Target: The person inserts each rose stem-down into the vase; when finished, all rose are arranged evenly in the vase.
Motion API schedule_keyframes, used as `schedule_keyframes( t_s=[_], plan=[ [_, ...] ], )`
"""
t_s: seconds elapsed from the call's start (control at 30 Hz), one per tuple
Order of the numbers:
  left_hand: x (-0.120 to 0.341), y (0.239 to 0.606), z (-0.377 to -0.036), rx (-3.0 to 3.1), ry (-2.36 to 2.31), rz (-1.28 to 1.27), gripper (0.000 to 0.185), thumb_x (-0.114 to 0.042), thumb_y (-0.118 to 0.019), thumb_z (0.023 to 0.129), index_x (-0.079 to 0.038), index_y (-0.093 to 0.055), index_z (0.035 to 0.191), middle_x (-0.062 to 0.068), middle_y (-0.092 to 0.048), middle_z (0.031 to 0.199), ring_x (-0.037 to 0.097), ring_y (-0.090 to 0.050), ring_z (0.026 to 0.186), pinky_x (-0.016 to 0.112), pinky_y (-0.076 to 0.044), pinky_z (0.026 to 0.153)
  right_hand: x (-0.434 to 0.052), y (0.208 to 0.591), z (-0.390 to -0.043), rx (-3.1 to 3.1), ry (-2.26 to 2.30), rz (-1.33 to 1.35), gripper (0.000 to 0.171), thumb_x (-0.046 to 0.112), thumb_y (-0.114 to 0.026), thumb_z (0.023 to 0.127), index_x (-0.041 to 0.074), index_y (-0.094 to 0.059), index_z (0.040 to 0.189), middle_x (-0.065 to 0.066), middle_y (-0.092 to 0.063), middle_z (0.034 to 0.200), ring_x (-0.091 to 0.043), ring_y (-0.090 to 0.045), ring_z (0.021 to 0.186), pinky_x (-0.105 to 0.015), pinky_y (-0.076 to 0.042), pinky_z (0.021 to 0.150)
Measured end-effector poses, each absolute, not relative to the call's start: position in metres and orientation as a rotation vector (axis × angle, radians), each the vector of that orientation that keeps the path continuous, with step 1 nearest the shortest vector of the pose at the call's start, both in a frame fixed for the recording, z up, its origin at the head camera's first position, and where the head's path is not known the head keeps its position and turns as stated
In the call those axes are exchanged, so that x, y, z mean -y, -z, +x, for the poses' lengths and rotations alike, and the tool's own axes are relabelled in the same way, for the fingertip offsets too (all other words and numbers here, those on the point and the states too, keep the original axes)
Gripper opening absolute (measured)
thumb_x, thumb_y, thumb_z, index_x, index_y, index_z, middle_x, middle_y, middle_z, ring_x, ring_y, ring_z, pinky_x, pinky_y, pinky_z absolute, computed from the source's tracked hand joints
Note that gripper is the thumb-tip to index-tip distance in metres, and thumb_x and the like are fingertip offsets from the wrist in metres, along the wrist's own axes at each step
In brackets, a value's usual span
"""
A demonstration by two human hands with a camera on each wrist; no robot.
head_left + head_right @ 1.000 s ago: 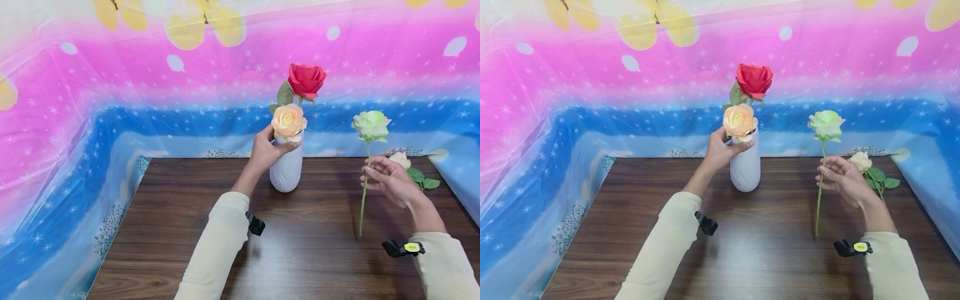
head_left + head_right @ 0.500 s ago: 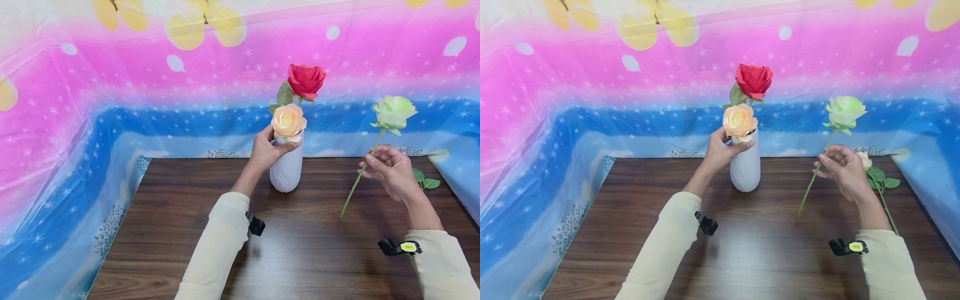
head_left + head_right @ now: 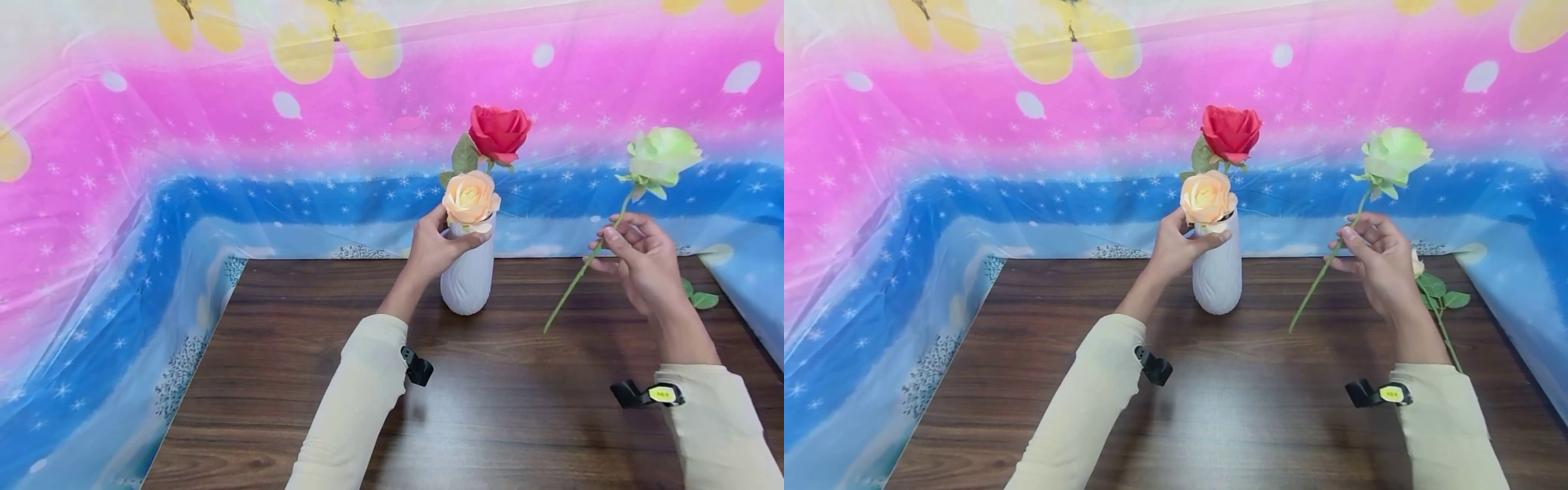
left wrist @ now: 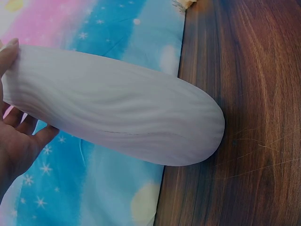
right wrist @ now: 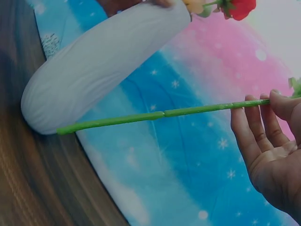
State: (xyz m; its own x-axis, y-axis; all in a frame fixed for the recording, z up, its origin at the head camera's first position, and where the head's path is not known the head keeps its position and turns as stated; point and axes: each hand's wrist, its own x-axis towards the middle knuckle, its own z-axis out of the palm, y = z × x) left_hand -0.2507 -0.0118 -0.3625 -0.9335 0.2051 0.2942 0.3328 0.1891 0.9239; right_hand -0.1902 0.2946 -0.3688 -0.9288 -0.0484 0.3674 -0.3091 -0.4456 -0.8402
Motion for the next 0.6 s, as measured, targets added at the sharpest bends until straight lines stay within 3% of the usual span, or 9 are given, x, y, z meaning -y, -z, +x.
schedule_keyframes(
  t_s=[0.3, 0.6],
  plan=[
    [0.012, 0.363, -0.250, 2.338, 1.869, -0.526, 0.068, -0.021, -0.086, 0.082, -0.014, -0.056, 0.142, 0.006, -0.063, 0.141, 0.021, -0.061, 0.132, 0.040, -0.053, 0.109, -0.282, 0.354, -0.195, 1.395, -2.453, 0.578, 0.018, -0.015, -0.050, 0.097, -0.007, -0.065, 0.103, -0.013, -0.073, 0.096, -0.022, -0.074, 0.087, -0.037, -0.064, 0.081],
    [0.012, 0.363, -0.250, 2.336, 1.873, -0.528, 0.067, -0.020, -0.085, 0.083, -0.014, -0.056, 0.142, 0.006, -0.064, 0.141, 0.021, -0.061, 0.132, 0.040, -0.053, 0.109, -0.277, 0.338, -0.197, 1.427, -2.378, 0.594, 0.017, -0.012, -0.052, 0.097, -0.008, -0.064, 0.109, -0.011, -0.069, 0.098, -0.021, -0.073, 0.088, -0.036, -0.064, 0.081]
  ],
)
